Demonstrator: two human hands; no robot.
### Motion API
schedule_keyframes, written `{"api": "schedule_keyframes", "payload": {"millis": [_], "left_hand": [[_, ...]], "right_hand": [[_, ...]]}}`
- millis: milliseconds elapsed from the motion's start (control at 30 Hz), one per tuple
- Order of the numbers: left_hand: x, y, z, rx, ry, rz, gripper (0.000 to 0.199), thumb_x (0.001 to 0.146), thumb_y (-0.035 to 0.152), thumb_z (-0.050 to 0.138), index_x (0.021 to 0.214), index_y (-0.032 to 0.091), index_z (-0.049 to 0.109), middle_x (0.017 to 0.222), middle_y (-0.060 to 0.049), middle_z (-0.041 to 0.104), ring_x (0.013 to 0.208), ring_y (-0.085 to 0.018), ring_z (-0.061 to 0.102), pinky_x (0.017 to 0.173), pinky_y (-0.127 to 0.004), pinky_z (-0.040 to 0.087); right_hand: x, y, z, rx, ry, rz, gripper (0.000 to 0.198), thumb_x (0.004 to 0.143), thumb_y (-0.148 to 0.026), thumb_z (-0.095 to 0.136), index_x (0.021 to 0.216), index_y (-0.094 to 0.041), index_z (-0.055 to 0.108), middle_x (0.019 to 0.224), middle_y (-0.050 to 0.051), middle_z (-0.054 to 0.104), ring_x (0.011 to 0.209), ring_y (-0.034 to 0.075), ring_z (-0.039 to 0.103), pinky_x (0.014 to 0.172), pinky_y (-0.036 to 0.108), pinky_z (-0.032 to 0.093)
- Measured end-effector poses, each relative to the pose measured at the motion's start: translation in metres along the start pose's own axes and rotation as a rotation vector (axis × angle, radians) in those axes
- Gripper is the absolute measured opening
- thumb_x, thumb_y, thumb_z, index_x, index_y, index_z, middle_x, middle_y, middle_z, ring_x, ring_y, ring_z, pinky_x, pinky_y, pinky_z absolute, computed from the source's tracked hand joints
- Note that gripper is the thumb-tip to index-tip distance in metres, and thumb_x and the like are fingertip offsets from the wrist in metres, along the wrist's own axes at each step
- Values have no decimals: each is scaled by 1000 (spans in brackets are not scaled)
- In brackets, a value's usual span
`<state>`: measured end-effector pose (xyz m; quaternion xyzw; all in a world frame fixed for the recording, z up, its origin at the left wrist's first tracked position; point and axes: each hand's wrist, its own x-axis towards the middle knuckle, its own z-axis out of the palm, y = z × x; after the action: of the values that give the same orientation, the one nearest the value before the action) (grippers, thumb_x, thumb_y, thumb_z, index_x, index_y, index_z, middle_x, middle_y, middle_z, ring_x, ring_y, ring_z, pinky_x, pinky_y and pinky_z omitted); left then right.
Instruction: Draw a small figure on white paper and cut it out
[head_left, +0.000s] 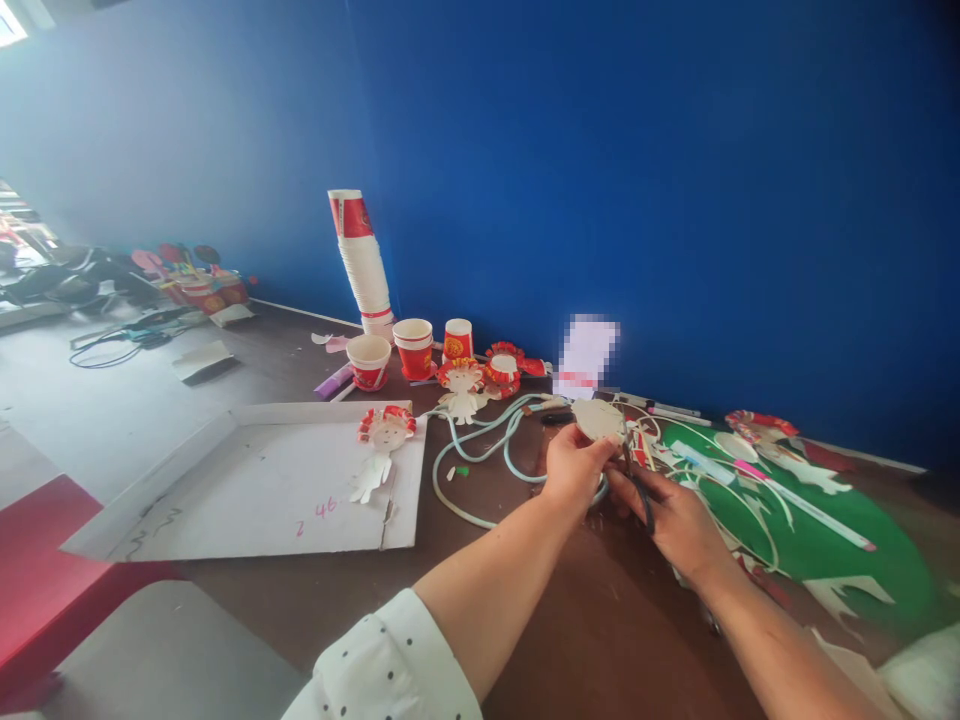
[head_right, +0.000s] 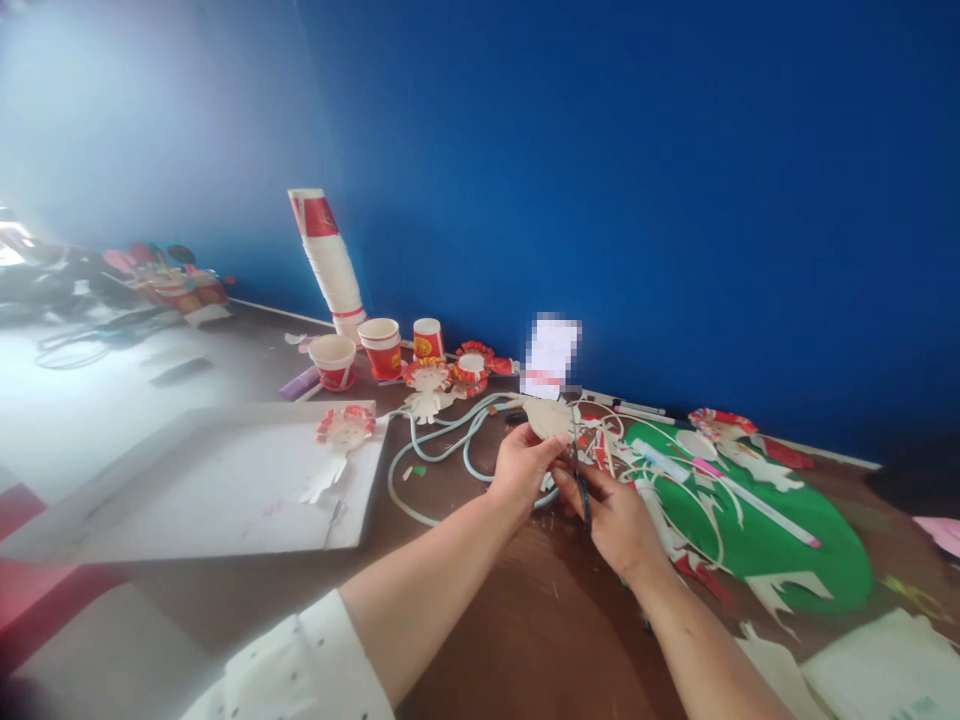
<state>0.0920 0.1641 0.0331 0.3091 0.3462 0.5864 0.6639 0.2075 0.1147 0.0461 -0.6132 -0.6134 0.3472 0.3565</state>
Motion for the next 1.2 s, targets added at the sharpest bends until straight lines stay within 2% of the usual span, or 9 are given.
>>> {"api": "schedule_keyframes", "payload": {"millis": [367,767,933,1200], "left_hand": [[1,2,1,-43,-14,-13,28,60,27,76,82,14,64,75,-5,67,62,-14,62,59,-25,48],[-4,11,2,-72,-25,-45,23,63,23,75,81,14,64,73,-4,67,60,-13,61,58,-25,50],[-4,13,2,-73,-29,-38,24,62,23,76,81,13,64,73,-4,66,60,-14,62,58,-25,51],[-3,13,1,-69,-38,-28,32,59,28,81,81,12,65,73,-4,66,60,-13,61,62,-27,52]], "right_hand": [[0,2,-1,-56,1,-60,47,81,-59,60,106,-22,74,61,0,67,58,19,61,55,27,47],[-1,-5,-2,-65,1,-45,49,80,-61,59,104,-22,75,57,0,63,56,18,58,54,27,46],[-2,-5,-3,-32,-18,-43,50,81,-62,58,109,-22,73,61,0,64,60,19,58,56,27,46],[-2,-4,-3,-44,-6,-75,46,81,-61,61,103,-23,75,58,-2,61,59,17,57,57,26,45]]}}
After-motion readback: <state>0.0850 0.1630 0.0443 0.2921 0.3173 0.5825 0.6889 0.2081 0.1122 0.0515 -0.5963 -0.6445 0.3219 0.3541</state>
